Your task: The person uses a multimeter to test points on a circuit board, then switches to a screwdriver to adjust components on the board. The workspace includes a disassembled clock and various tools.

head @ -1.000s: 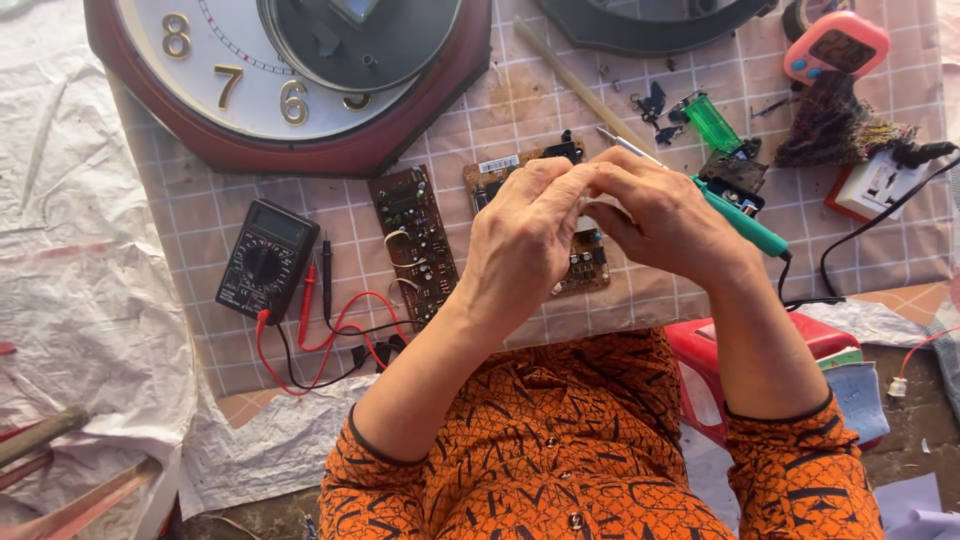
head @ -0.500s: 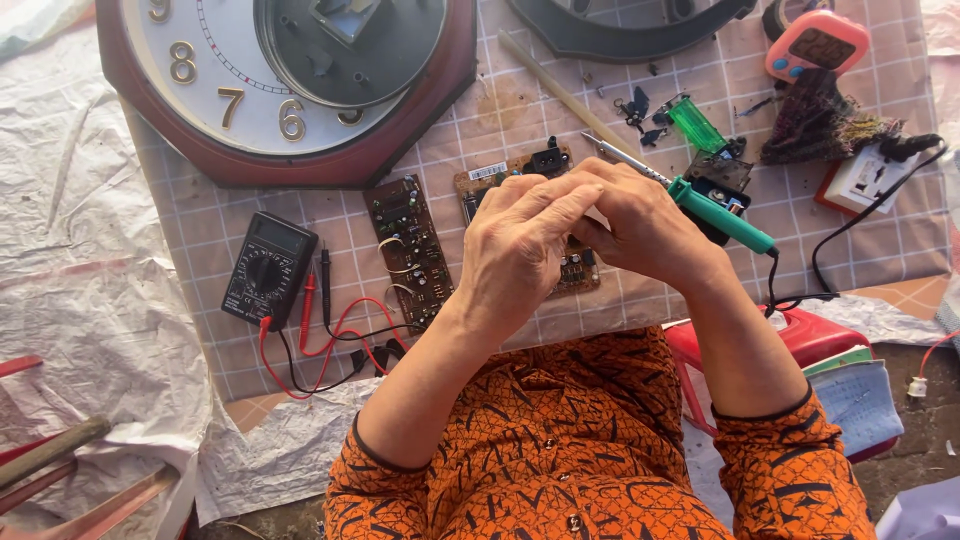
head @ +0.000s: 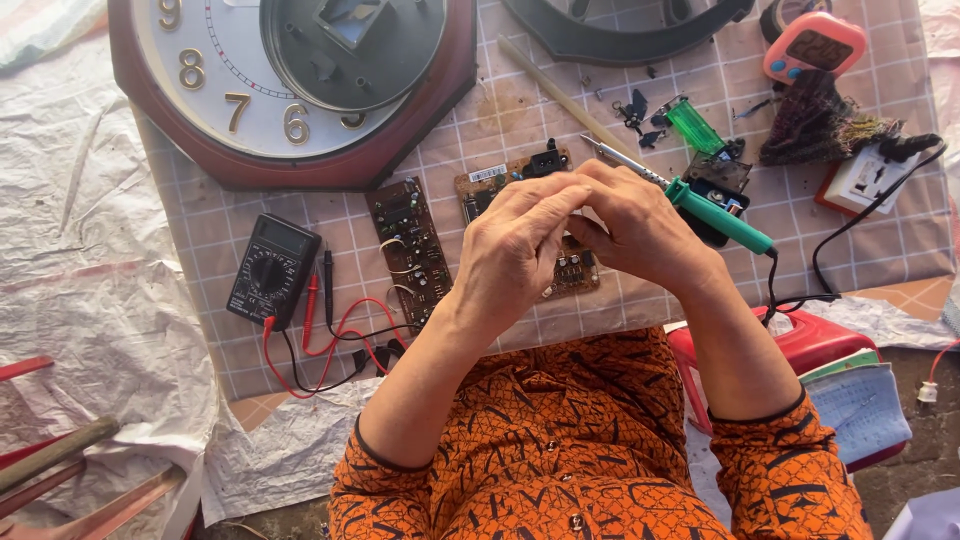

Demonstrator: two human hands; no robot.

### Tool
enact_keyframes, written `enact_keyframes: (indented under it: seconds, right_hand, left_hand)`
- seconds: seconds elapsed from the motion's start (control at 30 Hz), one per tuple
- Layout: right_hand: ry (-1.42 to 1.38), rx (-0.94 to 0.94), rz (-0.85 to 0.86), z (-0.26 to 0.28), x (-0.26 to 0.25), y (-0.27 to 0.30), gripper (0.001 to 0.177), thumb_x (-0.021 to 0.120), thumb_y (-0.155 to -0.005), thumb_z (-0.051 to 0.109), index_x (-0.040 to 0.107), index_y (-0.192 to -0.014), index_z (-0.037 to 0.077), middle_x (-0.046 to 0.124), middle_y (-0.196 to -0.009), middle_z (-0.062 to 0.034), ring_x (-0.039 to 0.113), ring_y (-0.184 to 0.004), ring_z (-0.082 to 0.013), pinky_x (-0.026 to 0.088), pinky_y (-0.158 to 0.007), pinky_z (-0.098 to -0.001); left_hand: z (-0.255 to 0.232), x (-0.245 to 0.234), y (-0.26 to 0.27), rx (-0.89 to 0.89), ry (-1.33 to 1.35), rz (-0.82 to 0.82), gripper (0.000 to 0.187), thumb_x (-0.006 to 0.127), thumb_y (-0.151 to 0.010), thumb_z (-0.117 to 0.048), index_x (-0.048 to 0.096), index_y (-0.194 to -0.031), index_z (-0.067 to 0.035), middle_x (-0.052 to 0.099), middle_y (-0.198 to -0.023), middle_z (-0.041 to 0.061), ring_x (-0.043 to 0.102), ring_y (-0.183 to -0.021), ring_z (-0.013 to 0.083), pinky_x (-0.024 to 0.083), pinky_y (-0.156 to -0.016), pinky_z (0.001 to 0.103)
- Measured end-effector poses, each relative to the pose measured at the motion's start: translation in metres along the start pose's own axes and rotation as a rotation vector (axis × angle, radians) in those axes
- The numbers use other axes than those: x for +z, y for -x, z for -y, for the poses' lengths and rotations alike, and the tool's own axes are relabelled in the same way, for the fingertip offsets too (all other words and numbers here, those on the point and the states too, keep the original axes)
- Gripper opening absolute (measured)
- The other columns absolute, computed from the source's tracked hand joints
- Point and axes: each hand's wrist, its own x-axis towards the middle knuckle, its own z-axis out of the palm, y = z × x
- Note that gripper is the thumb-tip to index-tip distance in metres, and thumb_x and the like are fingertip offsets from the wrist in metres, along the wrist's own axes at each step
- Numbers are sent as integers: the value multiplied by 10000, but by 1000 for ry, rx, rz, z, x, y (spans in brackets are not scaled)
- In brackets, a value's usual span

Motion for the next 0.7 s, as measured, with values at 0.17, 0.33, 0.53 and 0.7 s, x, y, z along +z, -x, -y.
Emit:
enact_keyframes:
  seconds: [0.17,0.33,0.53,0.7]
  right_hand:
    - [-19,60,12,4,0,-3,201,566,-763,97,504,-954,103,494,-837,-126,530,-706,-398,434,-579,-456]
    - [-93,20,69,9,-9,-7,122,530,-817,95,521,-938,82,524,-877,-123,522,-740,-419,435,-584,-450]
    - [-35,33,57,-5,3,-1,151,541,-829,198,524,-951,111,501,-862,-103,526,-729,-395,438,-574,-440]
    - [-74,18,62,2,-3,-3,135,558,-826,187,528,-941,124,500,-906,-86,530,-786,-403,436,-564,-449]
  left_hand:
    - [7,7,2,-16,-22,-88,174,584,-816,-90,623,-976,-147,529,-930,32,590,-831,223,514,-718,335]
    - [-3,1,-3,4,3,-41,217,556,-817,-34,618,-998,-136,566,-964,35,581,-931,231,497,-791,324]
    - [1,3,-2,42,-23,-101,206,595,-796,-55,610,-997,-95,543,-951,60,558,-879,241,491,-751,339]
    - [-4,2,-3,32,2,-102,187,570,-822,-49,626,-987,-116,542,-919,49,562,-876,231,486,-753,310]
